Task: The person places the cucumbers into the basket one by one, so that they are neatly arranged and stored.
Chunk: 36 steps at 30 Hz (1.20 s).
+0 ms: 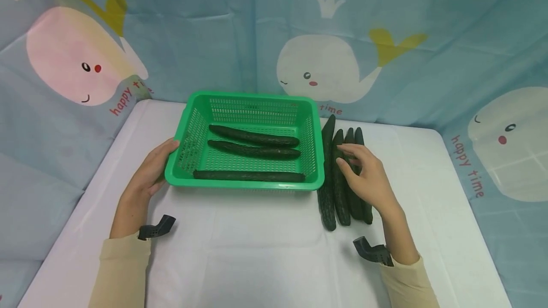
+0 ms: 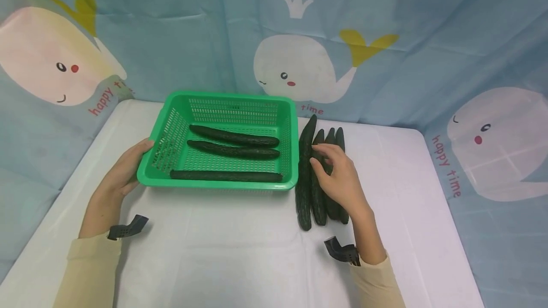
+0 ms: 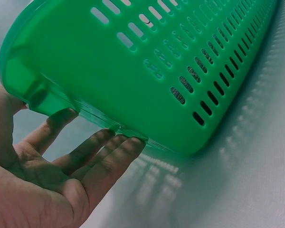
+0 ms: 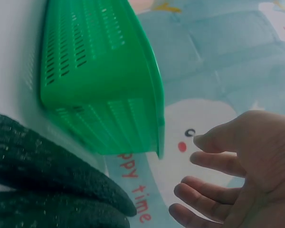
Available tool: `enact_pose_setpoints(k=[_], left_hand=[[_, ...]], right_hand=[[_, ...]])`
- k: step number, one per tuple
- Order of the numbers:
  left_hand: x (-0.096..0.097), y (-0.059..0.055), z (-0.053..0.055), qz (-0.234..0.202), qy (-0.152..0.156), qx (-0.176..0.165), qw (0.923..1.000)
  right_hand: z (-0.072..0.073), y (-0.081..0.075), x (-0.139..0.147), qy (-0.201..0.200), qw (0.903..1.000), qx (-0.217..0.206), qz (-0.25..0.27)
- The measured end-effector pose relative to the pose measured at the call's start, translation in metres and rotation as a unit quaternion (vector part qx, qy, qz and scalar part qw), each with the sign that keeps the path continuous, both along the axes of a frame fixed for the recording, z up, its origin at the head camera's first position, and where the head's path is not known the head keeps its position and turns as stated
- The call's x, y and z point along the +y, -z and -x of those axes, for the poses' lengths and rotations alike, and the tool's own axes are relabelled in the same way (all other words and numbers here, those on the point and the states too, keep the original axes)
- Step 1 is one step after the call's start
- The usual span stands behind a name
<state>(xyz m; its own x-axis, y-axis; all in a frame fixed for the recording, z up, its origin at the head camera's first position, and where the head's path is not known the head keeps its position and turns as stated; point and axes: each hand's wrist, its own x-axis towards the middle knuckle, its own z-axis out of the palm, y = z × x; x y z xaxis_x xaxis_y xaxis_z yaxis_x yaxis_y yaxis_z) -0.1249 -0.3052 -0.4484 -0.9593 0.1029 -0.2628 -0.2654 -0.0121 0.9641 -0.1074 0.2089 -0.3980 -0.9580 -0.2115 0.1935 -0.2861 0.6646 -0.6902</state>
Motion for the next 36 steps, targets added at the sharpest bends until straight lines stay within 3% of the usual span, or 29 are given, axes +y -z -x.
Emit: enact_pose_setpoints(k=[12, 24, 36], left_hand=[[-0.008, -0.002, -0.006, -0.016, 0.008, 0.007, 0.9998], [0.000, -0.002, -0.001, 0.018, 0.008, 0.006, 0.9998], [0.001, -0.002, -0.001, 0.010, 0.011, 0.014, 0.9998]], right_hand=[[0.001, 0.011, 0.007, 0.019, 0.9998, 0.001, -0.008], [0.002, 0.016, 0.027, 0.050, 0.9982, -0.004, -0.033], [0.002, 0.026, 0.039, 0.082, 0.9926, -0.031, -0.084]])
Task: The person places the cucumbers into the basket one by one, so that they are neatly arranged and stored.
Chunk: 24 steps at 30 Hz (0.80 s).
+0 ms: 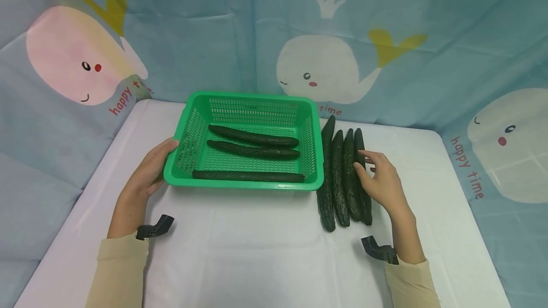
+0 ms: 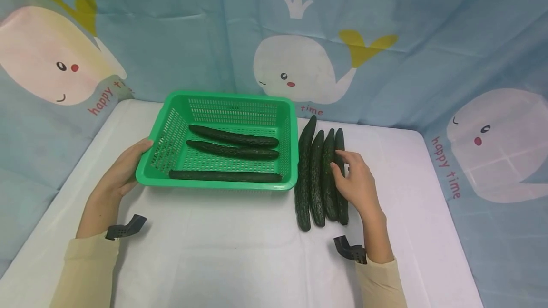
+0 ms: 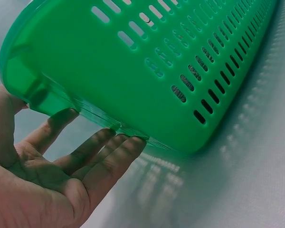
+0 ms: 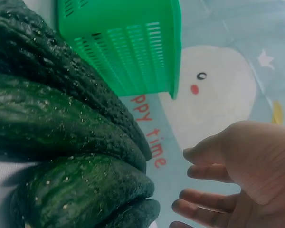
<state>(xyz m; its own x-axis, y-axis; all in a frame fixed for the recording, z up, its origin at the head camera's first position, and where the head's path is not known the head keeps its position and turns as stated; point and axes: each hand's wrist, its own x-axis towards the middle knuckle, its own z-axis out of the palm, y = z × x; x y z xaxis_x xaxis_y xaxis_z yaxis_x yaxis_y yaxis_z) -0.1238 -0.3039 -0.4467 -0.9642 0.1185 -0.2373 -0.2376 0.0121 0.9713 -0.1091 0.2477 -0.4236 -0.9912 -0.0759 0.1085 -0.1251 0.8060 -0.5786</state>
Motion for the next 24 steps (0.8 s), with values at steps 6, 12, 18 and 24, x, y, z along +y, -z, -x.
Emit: enact_pose_setpoints(k=[6, 12, 18, 24], left_hand=[[0.001, 0.000, 0.000, -0.006, -0.004, -0.003, 1.0000], [0.000, -0.001, 0.000, -0.003, -0.002, -0.002, 1.0000], [0.000, 0.000, 0.000, -0.004, -0.002, -0.001, 1.0000], [0.001, 0.000, 0.000, -0.001, 0.000, 0.003, 1.0000]], right_hand=[[0.002, 0.006, 0.005, 0.006, 0.9997, -0.016, -0.019], [0.005, 0.012, 0.008, 0.000, 0.9991, -0.039, -0.014], [0.008, 0.016, 0.011, 0.004, 0.9987, -0.048, -0.019], [0.008, 0.020, 0.014, 0.009, 0.9971, -0.070, -0.030]])
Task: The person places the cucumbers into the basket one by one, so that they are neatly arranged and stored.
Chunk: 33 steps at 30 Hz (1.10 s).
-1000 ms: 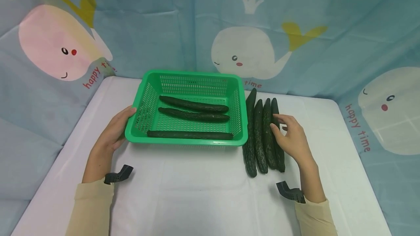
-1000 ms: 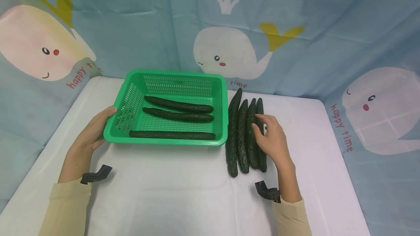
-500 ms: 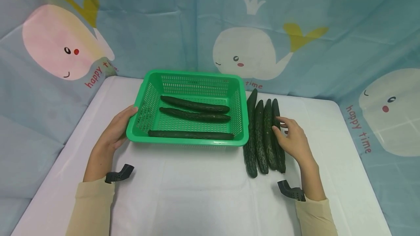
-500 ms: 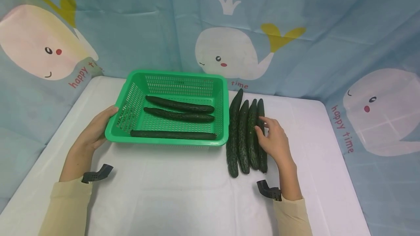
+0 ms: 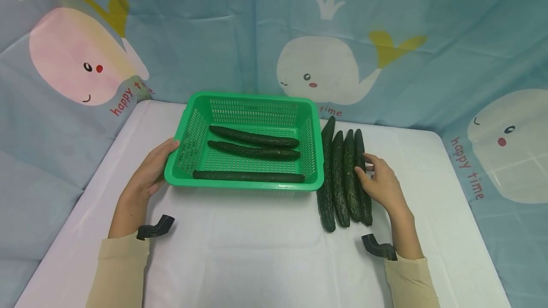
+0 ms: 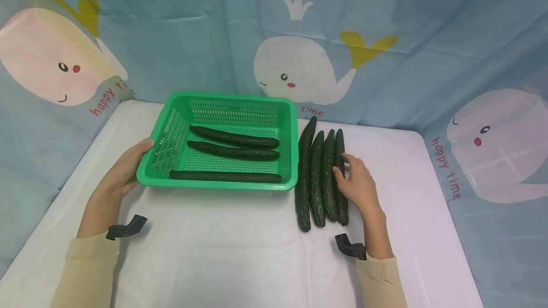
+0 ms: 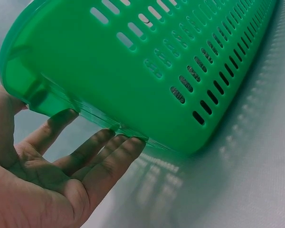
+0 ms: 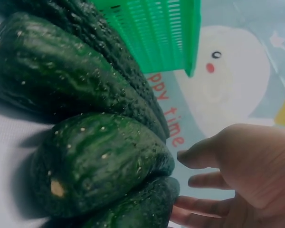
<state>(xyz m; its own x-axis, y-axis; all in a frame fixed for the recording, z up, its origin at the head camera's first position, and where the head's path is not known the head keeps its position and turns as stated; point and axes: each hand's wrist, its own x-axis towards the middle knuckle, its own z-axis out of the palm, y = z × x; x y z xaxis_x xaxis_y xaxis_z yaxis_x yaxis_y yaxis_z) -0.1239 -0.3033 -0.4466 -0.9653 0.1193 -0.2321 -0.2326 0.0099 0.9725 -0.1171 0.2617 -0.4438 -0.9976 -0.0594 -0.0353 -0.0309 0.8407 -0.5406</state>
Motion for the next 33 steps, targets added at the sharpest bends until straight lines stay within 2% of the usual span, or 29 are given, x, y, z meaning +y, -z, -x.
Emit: enact_pose_setpoints(k=[12, 20, 26, 33], left_hand=[[-0.0005, 0.0001, 0.0001, -0.004, -0.003, -0.005, 1.0000], [-0.0003, 0.0003, 0.0004, -0.002, -0.005, -0.006, 1.0000], [-0.0013, 0.0009, -0.0007, 0.017, 0.004, -0.010, 0.9998], [-0.0022, 0.0020, -0.0008, 0.007, 0.007, -0.002, 1.0000]], right_hand=[[0.0023, 0.0043, -0.0004, 0.007, 0.9995, -0.015, -0.027], [0.0016, 0.0004, -0.0019, 0.028, 0.9973, -0.063, -0.024], [-0.0008, -0.0015, 0.0002, 0.036, 0.9935, -0.101, -0.038], [-0.0014, -0.0036, -0.0011, 0.044, 0.9935, -0.102, -0.022]])
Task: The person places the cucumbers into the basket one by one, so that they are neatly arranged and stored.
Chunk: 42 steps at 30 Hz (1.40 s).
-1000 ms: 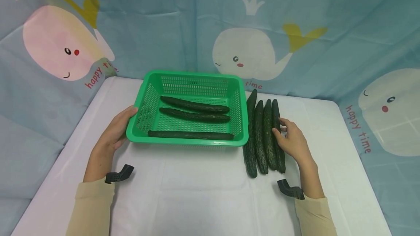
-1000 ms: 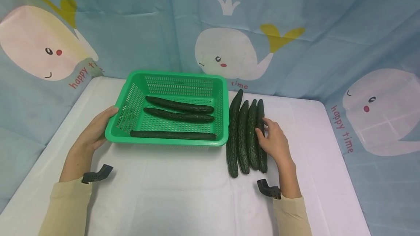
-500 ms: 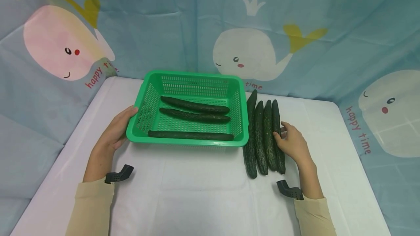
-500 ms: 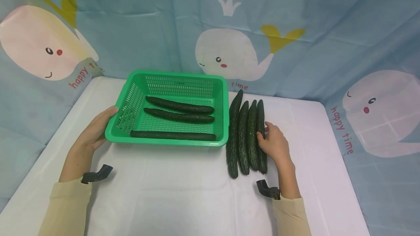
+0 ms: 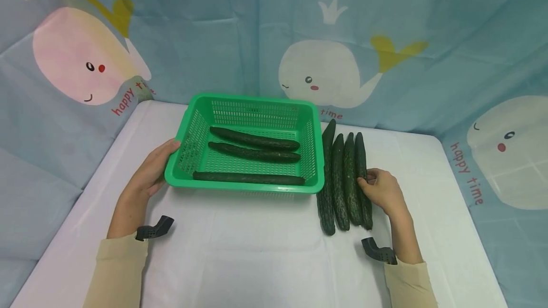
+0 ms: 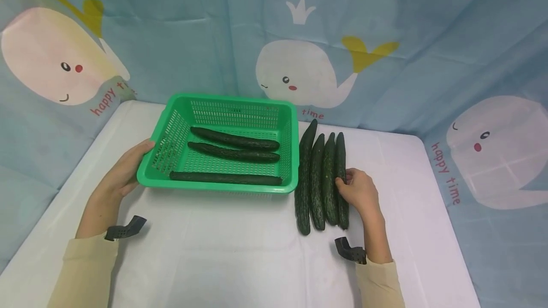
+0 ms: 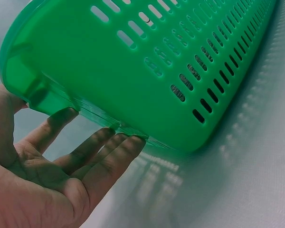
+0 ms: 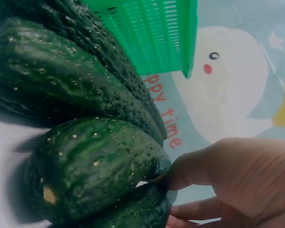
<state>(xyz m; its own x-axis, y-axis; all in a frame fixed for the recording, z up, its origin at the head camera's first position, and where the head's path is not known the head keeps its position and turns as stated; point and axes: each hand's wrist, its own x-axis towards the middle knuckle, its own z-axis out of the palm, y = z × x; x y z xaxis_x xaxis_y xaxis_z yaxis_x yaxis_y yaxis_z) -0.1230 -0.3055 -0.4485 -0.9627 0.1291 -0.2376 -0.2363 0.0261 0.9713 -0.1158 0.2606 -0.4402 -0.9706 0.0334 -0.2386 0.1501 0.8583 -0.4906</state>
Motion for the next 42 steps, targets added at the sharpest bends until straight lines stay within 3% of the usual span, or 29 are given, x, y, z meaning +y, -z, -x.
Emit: enact_pose_setpoints(k=[10, 20, 25, 30, 42], left_hand=[[-0.002, -0.004, 0.002, 0.021, 0.000, 0.004, 0.9998], [0.000, -0.012, 0.008, 0.020, 0.013, 0.008, 0.9997], [-0.001, -0.005, 0.003, 0.025, 0.007, 0.004, 0.9996], [-0.001, 0.002, 0.000, 0.033, 0.001, -0.001, 0.9995], [-0.001, 0.002, 0.001, 0.013, -0.005, -0.005, 0.9999]], right_hand=[[0.001, -0.001, 0.004, 0.018, 0.9989, 0.001, 0.043], [-0.005, -0.005, 0.008, 0.006, 0.9994, -0.009, 0.032], [-0.005, -0.003, 0.009, -0.018, 0.9995, -0.024, -0.001], [-0.004, -0.003, 0.009, -0.018, 0.9991, -0.033, -0.019], [-0.005, -0.006, 0.018, -0.007, 0.9983, -0.045, 0.036]])
